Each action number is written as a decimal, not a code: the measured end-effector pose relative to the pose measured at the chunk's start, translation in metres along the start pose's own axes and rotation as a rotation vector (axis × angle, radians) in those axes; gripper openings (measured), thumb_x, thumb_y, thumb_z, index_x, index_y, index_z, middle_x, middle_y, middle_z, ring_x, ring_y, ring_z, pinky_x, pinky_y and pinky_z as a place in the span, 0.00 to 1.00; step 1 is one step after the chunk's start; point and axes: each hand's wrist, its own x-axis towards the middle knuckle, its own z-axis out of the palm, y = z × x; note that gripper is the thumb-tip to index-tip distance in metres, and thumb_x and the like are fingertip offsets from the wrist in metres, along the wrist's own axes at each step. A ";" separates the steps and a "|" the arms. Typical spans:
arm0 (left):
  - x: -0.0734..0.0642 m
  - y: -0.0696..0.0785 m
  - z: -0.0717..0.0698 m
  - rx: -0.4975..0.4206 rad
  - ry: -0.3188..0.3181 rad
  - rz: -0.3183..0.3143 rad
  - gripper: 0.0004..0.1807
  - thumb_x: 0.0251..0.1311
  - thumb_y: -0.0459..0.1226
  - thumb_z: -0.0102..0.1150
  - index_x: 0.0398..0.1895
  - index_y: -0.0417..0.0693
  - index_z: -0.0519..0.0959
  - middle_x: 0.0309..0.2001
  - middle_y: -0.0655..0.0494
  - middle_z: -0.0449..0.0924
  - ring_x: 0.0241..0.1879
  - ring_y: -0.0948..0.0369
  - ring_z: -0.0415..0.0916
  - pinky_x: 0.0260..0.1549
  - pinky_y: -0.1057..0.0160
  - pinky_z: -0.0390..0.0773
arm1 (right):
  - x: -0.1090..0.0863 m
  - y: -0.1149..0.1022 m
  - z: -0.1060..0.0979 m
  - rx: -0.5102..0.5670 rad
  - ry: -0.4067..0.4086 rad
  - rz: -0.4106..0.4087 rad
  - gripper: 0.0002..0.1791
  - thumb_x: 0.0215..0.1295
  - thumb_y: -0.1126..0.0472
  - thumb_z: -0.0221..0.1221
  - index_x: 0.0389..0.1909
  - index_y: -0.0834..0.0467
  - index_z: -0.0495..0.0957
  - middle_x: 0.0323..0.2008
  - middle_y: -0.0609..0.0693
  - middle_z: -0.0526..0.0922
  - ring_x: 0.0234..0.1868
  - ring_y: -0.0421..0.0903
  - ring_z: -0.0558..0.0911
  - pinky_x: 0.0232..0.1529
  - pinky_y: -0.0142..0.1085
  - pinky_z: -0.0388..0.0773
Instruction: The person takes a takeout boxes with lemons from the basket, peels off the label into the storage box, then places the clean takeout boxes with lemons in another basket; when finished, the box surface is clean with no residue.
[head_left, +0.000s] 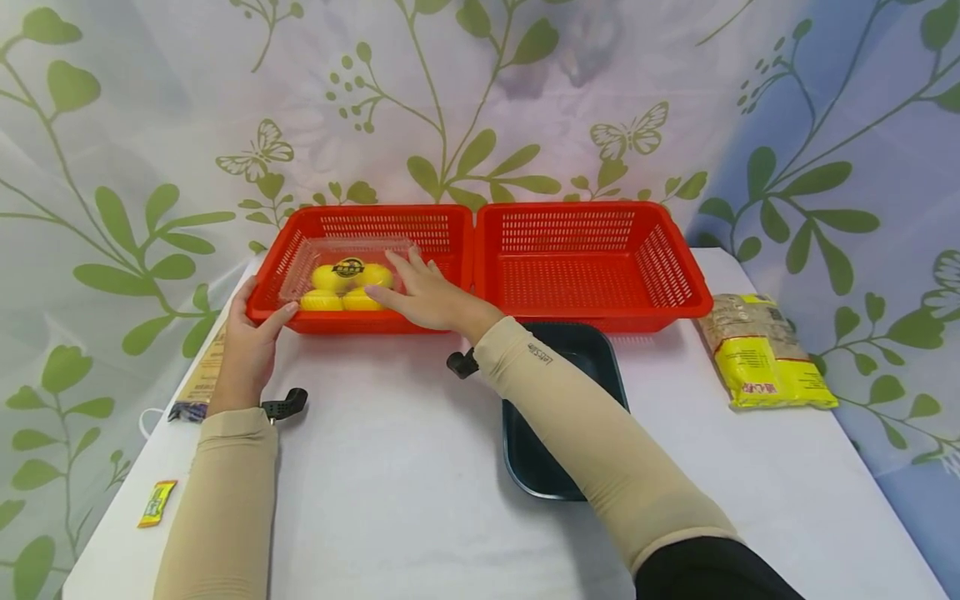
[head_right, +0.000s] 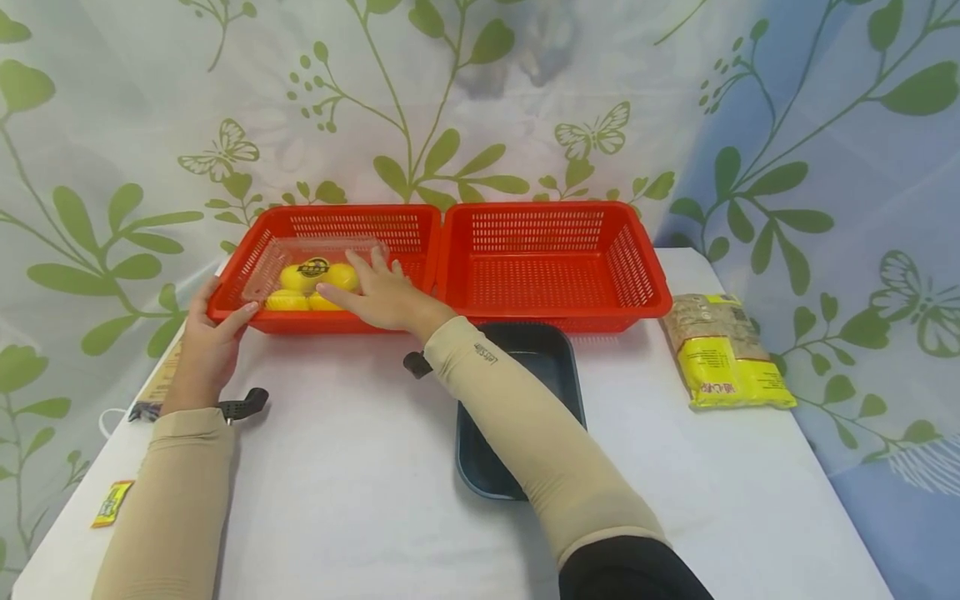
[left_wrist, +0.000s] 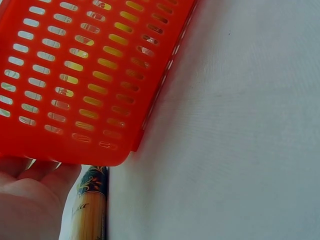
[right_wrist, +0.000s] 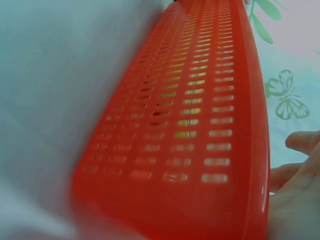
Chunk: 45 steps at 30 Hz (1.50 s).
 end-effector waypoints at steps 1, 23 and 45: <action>0.000 0.000 0.000 -0.015 -0.001 0.005 0.52 0.69 0.35 0.70 0.86 0.60 0.48 0.83 0.53 0.50 0.78 0.56 0.53 0.67 0.65 0.65 | 0.002 -0.001 0.000 -0.005 -0.001 0.007 0.58 0.66 0.17 0.44 0.87 0.44 0.39 0.85 0.54 0.28 0.82 0.64 0.35 0.74 0.68 0.43; -0.002 -0.008 0.002 0.051 0.071 0.008 0.46 0.70 0.38 0.69 0.83 0.61 0.52 0.82 0.54 0.51 0.77 0.58 0.56 0.68 0.65 0.64 | 0.039 0.004 0.002 -0.014 -0.155 0.141 0.53 0.74 0.24 0.46 0.87 0.45 0.34 0.83 0.53 0.54 0.80 0.56 0.56 0.77 0.55 0.53; 0.000 -0.014 0.004 -0.052 0.061 0.050 0.41 0.72 0.35 0.67 0.80 0.61 0.54 0.81 0.53 0.51 0.77 0.58 0.56 0.68 0.65 0.66 | 0.056 0.019 0.001 0.668 -0.053 0.301 0.51 0.74 0.56 0.67 0.86 0.36 0.44 0.70 0.58 0.66 0.44 0.56 0.78 0.53 0.46 0.78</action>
